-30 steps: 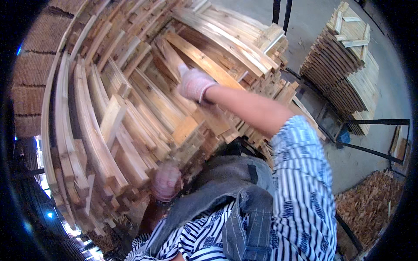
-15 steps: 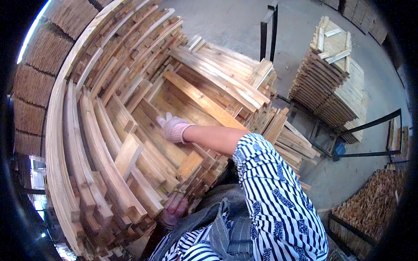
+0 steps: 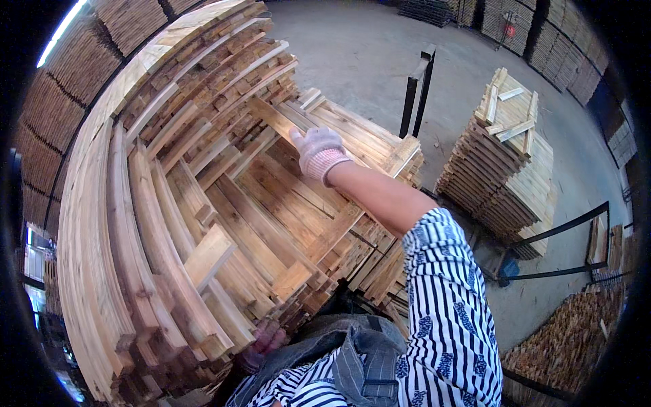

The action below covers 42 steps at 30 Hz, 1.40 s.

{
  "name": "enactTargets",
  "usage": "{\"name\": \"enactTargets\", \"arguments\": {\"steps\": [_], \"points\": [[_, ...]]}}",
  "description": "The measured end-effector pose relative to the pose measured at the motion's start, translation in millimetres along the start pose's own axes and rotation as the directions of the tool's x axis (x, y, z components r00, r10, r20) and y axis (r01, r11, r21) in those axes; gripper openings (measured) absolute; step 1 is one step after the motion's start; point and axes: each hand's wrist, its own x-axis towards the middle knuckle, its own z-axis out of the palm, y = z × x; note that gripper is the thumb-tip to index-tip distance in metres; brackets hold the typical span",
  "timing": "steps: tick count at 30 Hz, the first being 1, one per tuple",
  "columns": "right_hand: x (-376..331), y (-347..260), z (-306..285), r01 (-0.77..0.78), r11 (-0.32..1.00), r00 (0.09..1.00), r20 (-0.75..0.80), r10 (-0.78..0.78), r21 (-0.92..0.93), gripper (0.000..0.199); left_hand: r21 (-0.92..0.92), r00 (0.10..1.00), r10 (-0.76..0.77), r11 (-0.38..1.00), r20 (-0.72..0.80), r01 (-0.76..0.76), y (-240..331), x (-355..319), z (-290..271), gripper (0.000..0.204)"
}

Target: The person repeatedly picks up bundles of wooden planks from a large pile and stacks them onto a growing stack. The person wears gloves and uses both hands to lift and align the wood pieces, maintaining a consistent workflow throughout the clip.

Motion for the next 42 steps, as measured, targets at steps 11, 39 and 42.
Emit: {"name": "enactTargets", "arguments": {"steps": [11,39,42], "points": [[46.2,50.6,17.1,-0.215,0.967,0.974,0.105,0.202,0.135,0.065,0.089,1.0,-0.005,0.996,0.021,0.004,-9.9,11.7,-3.3,0.018],[-26.3,-87.3,27.7,-0.075,0.942,0.986,0.165,0.021,0.326,0.108,0.246,0.987,-0.158,0.956,-0.027,0.16,-17.7,-0.6,13.8,0.02],[-5.6,-83.1,26.1,-0.116,0.931,0.958,0.286,0.012,0.347,0.099,0.364,0.996,-0.086,0.927,-0.026,0.09,3.9,-10.7,6.2,0.029]]}}
